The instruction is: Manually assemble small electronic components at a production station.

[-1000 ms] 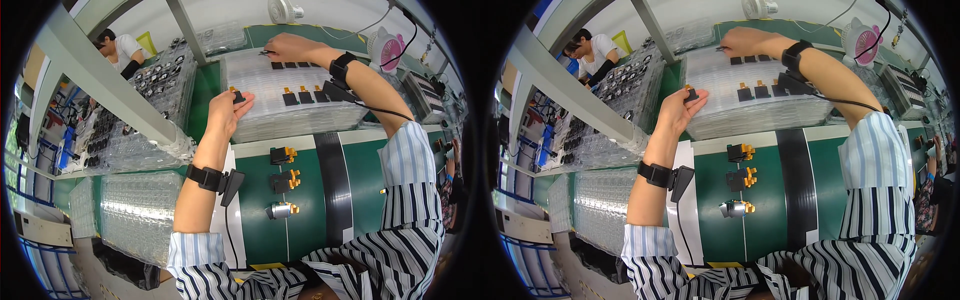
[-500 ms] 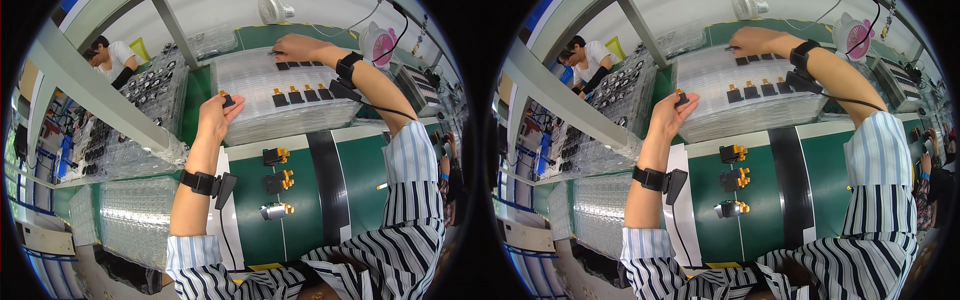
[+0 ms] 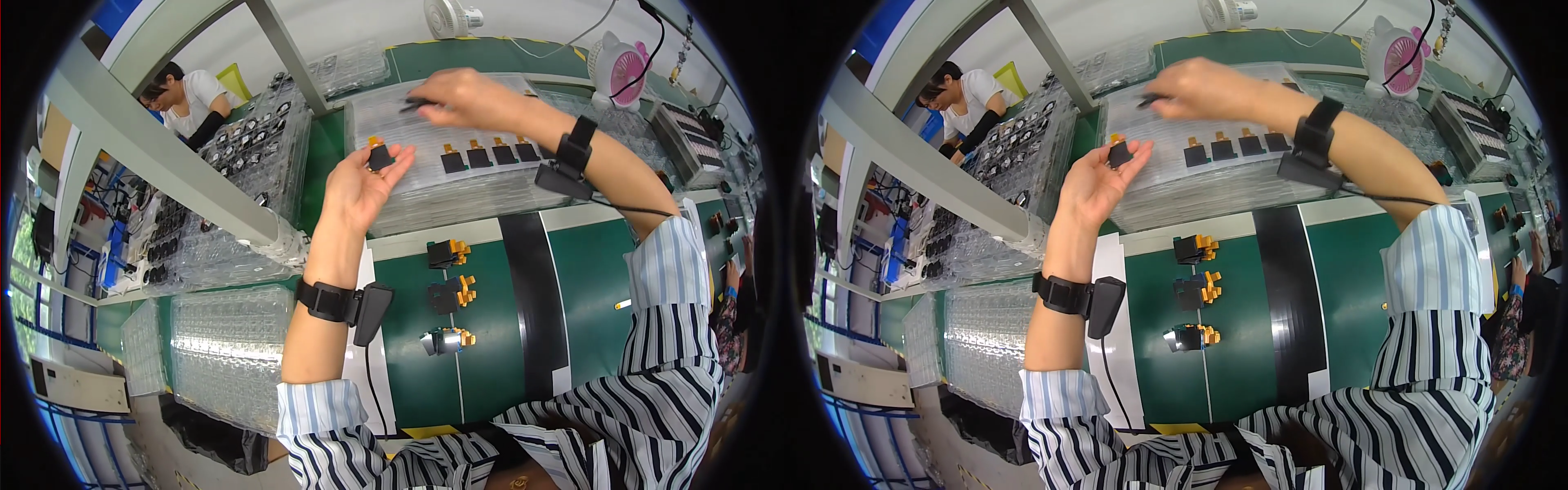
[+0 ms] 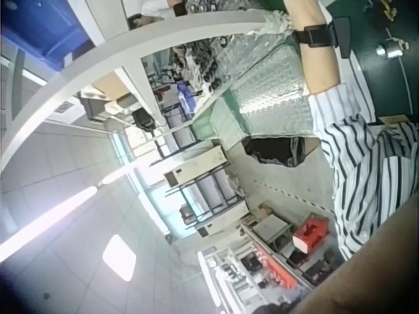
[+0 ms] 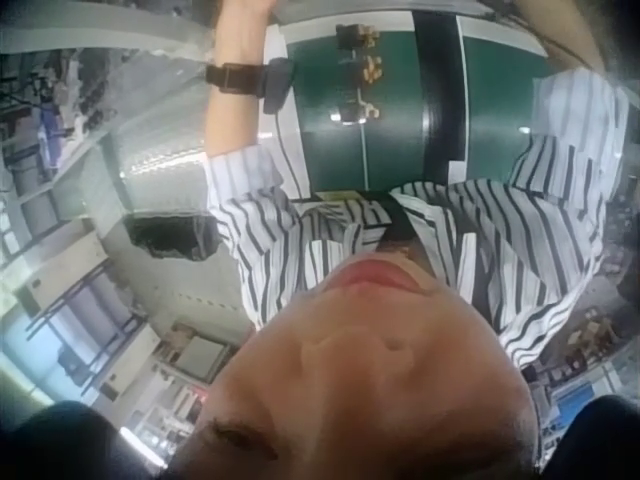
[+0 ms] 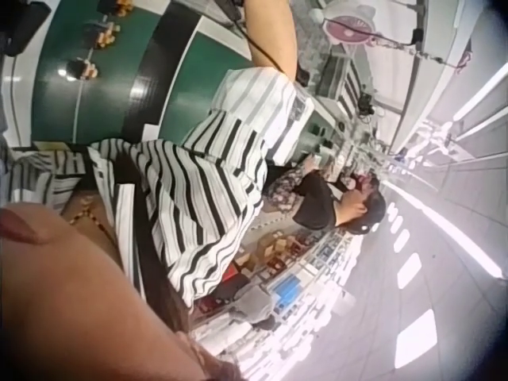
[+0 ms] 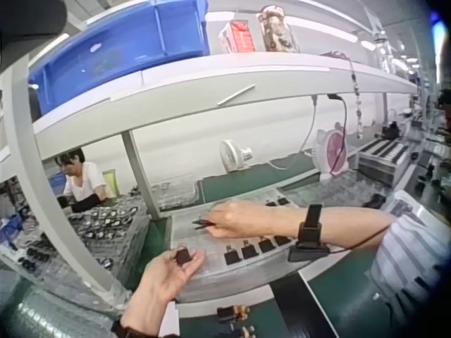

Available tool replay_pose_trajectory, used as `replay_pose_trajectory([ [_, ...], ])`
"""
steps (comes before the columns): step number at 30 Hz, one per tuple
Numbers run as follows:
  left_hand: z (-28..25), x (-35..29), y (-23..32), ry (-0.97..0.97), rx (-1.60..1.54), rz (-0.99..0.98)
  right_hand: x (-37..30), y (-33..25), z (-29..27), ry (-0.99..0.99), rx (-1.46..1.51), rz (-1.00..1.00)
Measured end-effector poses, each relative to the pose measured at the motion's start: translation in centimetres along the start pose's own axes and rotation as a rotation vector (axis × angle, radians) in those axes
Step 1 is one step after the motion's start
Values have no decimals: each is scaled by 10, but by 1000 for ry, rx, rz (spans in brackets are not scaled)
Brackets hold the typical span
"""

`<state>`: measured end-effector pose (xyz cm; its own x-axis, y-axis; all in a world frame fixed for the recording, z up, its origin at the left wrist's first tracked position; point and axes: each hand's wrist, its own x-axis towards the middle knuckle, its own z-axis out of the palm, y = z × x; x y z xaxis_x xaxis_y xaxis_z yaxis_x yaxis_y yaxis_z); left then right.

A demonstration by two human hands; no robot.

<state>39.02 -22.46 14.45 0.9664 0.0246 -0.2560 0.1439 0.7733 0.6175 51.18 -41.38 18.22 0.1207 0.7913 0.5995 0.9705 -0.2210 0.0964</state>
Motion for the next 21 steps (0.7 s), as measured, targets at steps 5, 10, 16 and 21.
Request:
replay_pose_trajectory([
  [5,-16,17,-17,-307,-278,-27,5,-60,3,-160,-89,-90],
  [10,11,14,-40,-210,-286,-49,-11,-56,5,-164,-103,-97],
  [16,18,19,-32,37,-291,-71,-35,37,-13,-98,-143,335],
  [21,11,19,-28,64,-225,-38,-41,66,-1,-623,-112,474],
])
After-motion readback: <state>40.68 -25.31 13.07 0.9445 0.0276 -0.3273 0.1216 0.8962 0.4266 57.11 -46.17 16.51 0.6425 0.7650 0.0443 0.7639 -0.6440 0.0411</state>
